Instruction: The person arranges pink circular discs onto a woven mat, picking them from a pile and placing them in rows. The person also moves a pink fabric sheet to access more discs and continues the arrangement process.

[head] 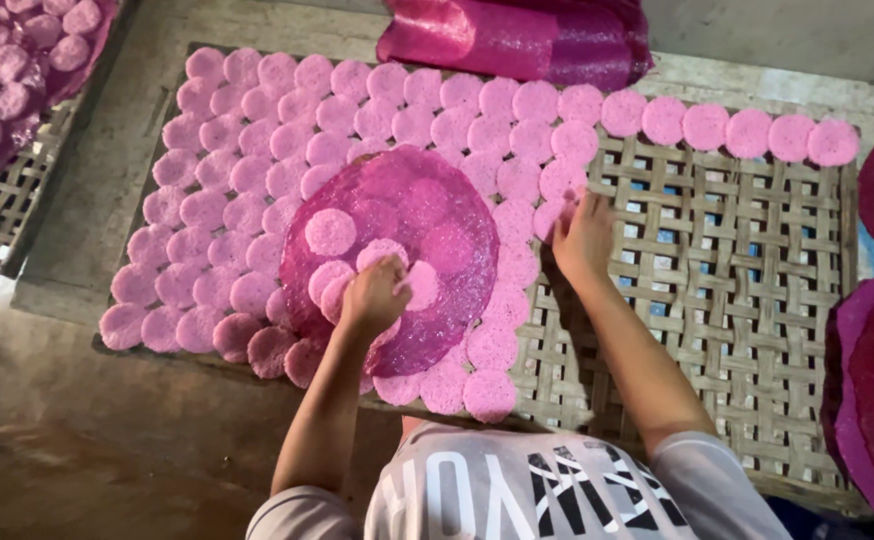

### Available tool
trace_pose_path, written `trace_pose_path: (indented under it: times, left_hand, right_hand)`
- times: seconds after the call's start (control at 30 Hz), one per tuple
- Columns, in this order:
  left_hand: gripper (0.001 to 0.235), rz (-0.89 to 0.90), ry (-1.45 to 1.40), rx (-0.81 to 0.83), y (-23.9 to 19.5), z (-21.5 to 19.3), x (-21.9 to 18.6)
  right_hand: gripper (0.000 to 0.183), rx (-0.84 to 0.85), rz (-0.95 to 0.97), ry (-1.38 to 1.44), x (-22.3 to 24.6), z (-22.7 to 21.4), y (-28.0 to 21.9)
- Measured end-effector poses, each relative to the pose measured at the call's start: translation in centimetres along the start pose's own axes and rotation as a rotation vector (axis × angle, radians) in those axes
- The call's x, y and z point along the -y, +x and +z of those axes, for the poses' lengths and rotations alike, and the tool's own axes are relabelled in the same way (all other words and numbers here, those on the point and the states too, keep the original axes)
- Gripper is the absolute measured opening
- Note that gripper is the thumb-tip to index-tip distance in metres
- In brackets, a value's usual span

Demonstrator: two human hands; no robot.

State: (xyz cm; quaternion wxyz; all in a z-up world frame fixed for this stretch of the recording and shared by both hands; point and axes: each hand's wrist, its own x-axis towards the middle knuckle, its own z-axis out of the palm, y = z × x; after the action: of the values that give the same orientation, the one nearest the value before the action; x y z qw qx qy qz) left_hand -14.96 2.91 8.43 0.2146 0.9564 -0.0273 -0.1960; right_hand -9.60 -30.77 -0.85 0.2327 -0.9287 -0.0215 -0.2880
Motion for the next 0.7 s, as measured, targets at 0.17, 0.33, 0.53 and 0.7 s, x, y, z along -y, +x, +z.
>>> trace_pose_path:
  times: [0.17, 0.33, 0.53, 0.7]
  left_hand:
    - [0.025, -0.227, -0.646, 0.237, -2.0, 0.4, -6.8]
    - [0.039, 0.071, -0.262, 0.035, -0.5, 2.0, -5.4]
    - [0.058, 0.026, 0.307, -0.065, 3.9, 0.8, 4.1]
    - [0.057, -0.035, 0.114, -0.011, 4.5, -0.5, 5.3]
  right_hand:
    - [0.048, 0.920, 0.762, 1.000, 5.4, -4.3, -5.0]
    - [0.036, 0.624, 1.270, 1.376, 4.0, -2.8, -8.3]
    - [0.036, 0.512, 0.625, 0.650, -1.4, -1.1, -7.1]
    - [0.039, 0.207, 0.171, 0.332, 0.0, -1.9, -5.7]
